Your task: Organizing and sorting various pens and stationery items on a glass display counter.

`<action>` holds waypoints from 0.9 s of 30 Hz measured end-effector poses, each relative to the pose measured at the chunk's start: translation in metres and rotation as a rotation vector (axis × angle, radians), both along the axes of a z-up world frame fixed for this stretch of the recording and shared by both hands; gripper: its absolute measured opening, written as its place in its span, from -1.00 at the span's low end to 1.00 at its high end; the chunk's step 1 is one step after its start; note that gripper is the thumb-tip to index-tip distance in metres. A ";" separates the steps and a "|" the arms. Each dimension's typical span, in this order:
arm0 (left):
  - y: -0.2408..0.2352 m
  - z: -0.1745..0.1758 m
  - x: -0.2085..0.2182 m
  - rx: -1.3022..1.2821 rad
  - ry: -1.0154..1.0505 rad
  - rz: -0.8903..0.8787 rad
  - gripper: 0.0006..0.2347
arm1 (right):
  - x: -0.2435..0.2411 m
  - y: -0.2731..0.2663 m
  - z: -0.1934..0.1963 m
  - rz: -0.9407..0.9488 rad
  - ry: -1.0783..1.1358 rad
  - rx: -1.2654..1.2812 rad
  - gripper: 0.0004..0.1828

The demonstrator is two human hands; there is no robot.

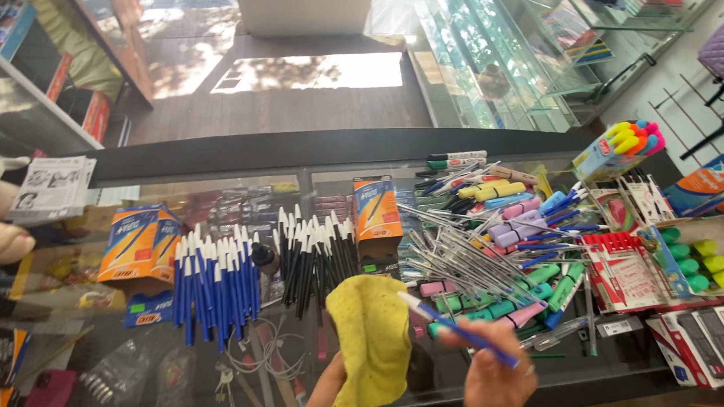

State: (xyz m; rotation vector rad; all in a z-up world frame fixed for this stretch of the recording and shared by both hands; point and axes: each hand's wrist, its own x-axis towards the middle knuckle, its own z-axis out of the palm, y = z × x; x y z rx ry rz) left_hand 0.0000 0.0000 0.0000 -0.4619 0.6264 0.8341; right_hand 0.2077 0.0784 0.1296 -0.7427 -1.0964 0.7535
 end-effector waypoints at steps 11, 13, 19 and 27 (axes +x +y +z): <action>0.054 0.037 -0.013 0.144 -0.424 0.148 -0.40 | -0.073 -0.034 -0.031 -0.138 -0.786 0.448 -0.76; 0.051 0.028 -0.019 0.163 -0.476 0.179 -0.40 | -0.064 -0.035 -0.045 -0.027 -0.868 0.446 -0.68; 0.029 0.111 -0.010 -0.092 -1.271 0.133 -0.55 | -0.073 -0.023 -0.054 0.018 -0.873 0.445 -0.78; 0.018 0.017 -0.039 0.274 0.147 0.419 -0.62 | -0.079 0.014 -0.041 0.243 -0.622 0.047 -0.18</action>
